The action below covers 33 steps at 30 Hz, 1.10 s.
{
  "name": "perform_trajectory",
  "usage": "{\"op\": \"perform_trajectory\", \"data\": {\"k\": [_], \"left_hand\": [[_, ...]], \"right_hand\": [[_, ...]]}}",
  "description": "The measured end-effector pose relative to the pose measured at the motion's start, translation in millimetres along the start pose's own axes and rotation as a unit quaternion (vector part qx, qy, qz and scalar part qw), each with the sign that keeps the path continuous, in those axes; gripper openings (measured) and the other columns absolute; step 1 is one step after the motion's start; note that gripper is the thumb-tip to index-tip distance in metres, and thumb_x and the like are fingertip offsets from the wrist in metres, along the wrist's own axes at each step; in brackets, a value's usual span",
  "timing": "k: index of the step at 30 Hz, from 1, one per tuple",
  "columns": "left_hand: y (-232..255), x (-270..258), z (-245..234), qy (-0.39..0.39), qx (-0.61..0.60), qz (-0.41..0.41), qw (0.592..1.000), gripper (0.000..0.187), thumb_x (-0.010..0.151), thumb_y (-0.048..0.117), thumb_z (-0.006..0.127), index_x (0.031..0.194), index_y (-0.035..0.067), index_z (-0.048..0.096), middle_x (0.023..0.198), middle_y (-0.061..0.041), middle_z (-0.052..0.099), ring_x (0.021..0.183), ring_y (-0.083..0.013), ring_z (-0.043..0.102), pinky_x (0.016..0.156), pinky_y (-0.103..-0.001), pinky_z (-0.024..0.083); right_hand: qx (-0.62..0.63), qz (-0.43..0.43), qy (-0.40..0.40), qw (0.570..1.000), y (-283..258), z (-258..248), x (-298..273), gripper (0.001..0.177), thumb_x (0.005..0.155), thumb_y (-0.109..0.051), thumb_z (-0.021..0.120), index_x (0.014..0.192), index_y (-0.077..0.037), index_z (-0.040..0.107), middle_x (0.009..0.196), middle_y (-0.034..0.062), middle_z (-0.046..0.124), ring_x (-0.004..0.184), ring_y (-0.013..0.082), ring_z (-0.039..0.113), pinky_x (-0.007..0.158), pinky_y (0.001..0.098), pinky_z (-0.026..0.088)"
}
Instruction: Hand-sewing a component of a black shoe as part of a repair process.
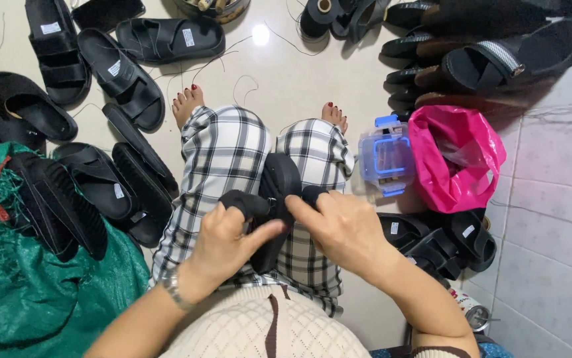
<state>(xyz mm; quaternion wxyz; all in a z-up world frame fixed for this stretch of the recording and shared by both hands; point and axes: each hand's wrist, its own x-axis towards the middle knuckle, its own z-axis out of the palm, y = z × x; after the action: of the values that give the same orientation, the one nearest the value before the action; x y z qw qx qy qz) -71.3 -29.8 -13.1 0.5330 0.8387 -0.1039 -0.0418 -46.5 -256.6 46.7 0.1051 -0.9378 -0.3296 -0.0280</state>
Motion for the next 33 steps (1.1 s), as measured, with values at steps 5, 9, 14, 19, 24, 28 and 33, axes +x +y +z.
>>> {"op": "perform_trajectory", "data": {"k": [5,9,14,19,24,28,33], "left_hand": [[20,9,1,0.034,0.068,0.026,0.997,0.049,0.076,0.02,0.088,0.111,0.003,0.058,0.096,-0.009,0.057,0.078,-0.0211,0.054,0.069,-0.031,0.051],[14,11,-18,-0.039,-0.098,-0.102,0.989,0.05,0.076,0.012,0.086,0.118,0.007,0.059,0.073,0.006,0.047,0.052,-0.0052,0.036,0.043,-0.019,0.028],[24,14,-34,-0.026,-0.125,-0.11,0.986,0.074,0.068,0.005,0.087,0.133,0.01,0.052,0.073,0.007,0.043,0.058,-0.0044,0.037,0.047,-0.016,0.031],[22,23,-19,-0.03,-0.014,0.029,0.999,0.071,0.073,0.016,0.09,0.133,0.002,0.055,0.11,-0.013,0.055,0.082,-0.0248,0.056,0.071,-0.034,0.051],[1,10,-5,0.004,0.038,0.071,0.997,0.07,0.074,0.024,0.091,0.132,0.0,0.06,0.113,-0.021,0.058,0.104,-0.0423,0.064,0.088,-0.047,0.056],[-4,11,-9,0.023,-0.023,0.06,0.998,0.051,0.078,0.019,0.087,0.123,0.004,0.068,0.103,-0.017,0.065,0.097,-0.039,0.07,0.082,-0.044,0.058],[-27,3,-24,0.106,-0.024,0.041,0.993,0.022,0.08,0.008,0.084,0.102,0.008,0.079,0.085,-0.012,0.072,0.082,-0.032,0.075,0.069,-0.035,0.059]], "right_hand": [[-0.012,0.102,-0.117,0.988,-14,-81,-12,0.067,0.074,-0.009,0.066,0.14,-0.021,0.059,0.072,-0.0014,0.047,0.052,0.0159,0.05,0.042,0.0309,0.041],[0.015,0.164,-0.105,0.981,-7,-74,-26,0.048,0.083,-0.016,0.071,0.131,-0.02,0.067,0.06,-0.0005,0.046,0.04,0.0146,0.045,0.037,0.0319,0.037],[0.358,0.236,0.093,0.899,-5,-5,-23,0.038,0.074,-0.018,0.085,0.107,-0.006,0.073,0.111,0.0086,0.071,0.09,0.0189,0.066,0.077,0.0294,0.054],[0.59,0.171,0.093,0.784,15,30,-17,0.01,0.078,-0.014,0.078,0.081,-0.005,0.076,0.074,0.0075,0.068,0.059,0.0125,0.056,0.057,0.0256,0.046],[0.752,0.002,0.031,0.659,31,-20,7,0.017,0.074,-0.016,0.073,0.066,-0.001,0.075,0.06,0.0112,0.064,0.043,0.0162,0.052,0.043,0.0289,0.042],[0.318,0.089,-0.137,0.934,16,-47,13,0.028,0.069,-0.003,0.071,0.096,-0.005,0.076,0.066,0.0168,0.073,0.057,0.039,0.071,0.052,0.0469,0.054],[0.119,0.095,0.067,0.986,7,23,-25,0.023,0.062,-0.005,0.073,0.079,-0.018,0.065,0.057,-0.0052,0.058,0.051,0.0179,0.063,0.051,0.0312,0.052]]}}
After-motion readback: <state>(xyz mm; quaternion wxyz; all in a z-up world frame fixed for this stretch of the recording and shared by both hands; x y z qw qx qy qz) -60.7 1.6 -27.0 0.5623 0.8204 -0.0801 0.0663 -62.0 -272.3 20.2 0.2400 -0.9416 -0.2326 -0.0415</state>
